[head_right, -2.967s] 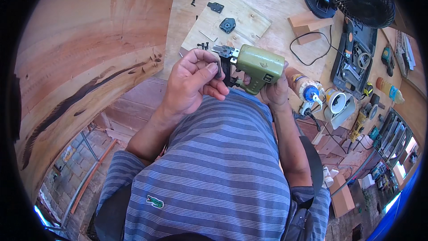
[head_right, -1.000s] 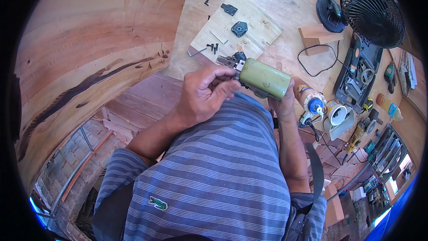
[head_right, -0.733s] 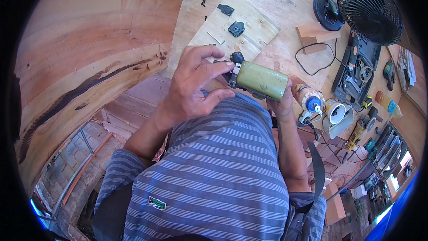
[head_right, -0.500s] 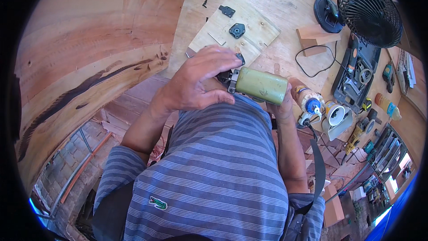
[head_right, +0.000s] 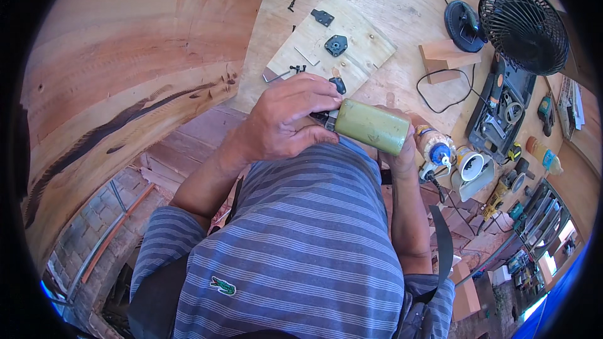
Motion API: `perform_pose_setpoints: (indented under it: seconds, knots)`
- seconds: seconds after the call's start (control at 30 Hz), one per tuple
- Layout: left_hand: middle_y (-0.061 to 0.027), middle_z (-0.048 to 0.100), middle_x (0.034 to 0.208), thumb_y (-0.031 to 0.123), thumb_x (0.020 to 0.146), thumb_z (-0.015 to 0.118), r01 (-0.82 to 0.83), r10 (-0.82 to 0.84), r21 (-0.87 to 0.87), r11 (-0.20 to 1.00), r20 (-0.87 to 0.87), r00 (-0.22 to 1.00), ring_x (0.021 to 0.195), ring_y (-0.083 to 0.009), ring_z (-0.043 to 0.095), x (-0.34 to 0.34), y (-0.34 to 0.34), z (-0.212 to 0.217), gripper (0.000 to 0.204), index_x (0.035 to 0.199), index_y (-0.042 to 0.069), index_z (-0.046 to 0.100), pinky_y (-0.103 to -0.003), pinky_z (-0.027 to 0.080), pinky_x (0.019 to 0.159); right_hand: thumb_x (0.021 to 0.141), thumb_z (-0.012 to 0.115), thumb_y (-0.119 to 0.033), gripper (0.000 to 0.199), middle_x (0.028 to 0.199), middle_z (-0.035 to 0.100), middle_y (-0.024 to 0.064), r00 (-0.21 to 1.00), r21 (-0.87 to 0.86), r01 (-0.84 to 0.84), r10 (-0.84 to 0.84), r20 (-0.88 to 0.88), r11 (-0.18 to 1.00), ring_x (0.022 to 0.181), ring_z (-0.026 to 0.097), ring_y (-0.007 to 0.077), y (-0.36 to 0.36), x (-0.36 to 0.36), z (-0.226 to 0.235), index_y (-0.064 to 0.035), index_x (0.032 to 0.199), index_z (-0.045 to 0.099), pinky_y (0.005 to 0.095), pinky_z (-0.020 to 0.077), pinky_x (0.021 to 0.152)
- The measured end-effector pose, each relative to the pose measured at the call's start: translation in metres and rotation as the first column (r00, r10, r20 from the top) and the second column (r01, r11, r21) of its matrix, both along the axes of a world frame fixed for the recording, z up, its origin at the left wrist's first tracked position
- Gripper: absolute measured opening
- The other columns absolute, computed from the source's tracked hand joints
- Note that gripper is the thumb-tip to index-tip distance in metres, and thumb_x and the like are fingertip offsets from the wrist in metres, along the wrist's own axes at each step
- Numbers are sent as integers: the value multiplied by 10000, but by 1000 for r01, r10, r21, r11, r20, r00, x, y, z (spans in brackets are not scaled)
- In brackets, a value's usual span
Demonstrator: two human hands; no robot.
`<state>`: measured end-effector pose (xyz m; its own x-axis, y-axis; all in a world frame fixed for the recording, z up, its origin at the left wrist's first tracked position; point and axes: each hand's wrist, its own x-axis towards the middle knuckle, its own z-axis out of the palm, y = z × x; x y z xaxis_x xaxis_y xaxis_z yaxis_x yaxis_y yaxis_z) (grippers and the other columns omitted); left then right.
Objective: The person uses a green pneumatic nail gun to drive screws into small metal brackets placed on a wooden workbench. They repeatedly pick up screws, insert them into the tool, and fire the nail gun to fasten the hardware. The person also uses a spray can to apply lubricant to the tool's mechanism during the process.
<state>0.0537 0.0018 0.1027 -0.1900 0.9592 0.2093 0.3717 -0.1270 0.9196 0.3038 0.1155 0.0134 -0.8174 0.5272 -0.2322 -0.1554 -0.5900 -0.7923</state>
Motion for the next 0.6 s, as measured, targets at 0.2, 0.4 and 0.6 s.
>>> perform_pose_setpoints:
  seconds: [0.2, 0.4, 0.6]
  knots:
    - [-177, 693, 1062, 142, 639, 893, 45, -44, -33, 998, 37, 998, 1008, -337, 671, -5, 1, -3, 477, 1041, -1, 679, -411, 532, 889, 932, 596, -545, 639, 1299, 580, 141, 993, -106, -30, 17, -117, 994, 1213, 580, 289, 0, 3, -7, -59, 1338, 511, 471, 459, 1050]
    - [-172, 695, 1053, 157, 670, 893, 67, -24, -230, 971, 185, 983, 976, -291, 678, -6, 0, 8, 519, 1110, -13, 677, -368, 528, 866, 943, 577, -557, 647, 1297, 576, 143, 995, -149, 27, -42, -96, 988, 1212, 575, 287, -5, 0, 2, -52, 1340, 497, 471, 463, 1041]
    - [-176, 698, 1026, 187, 679, 896, 132, -99, -166, 977, 193, 976, 959, -306, 680, -10, 2, 4, 526, 1117, -16, 690, -367, 529, 837, 934, 576, -594, 711, 1284, 573, 166, 999, -9, 8, -8, -42, 1000, 1194, 580, 280, -2, 5, 1, -10, 1331, 485, 442, 487, 1013]
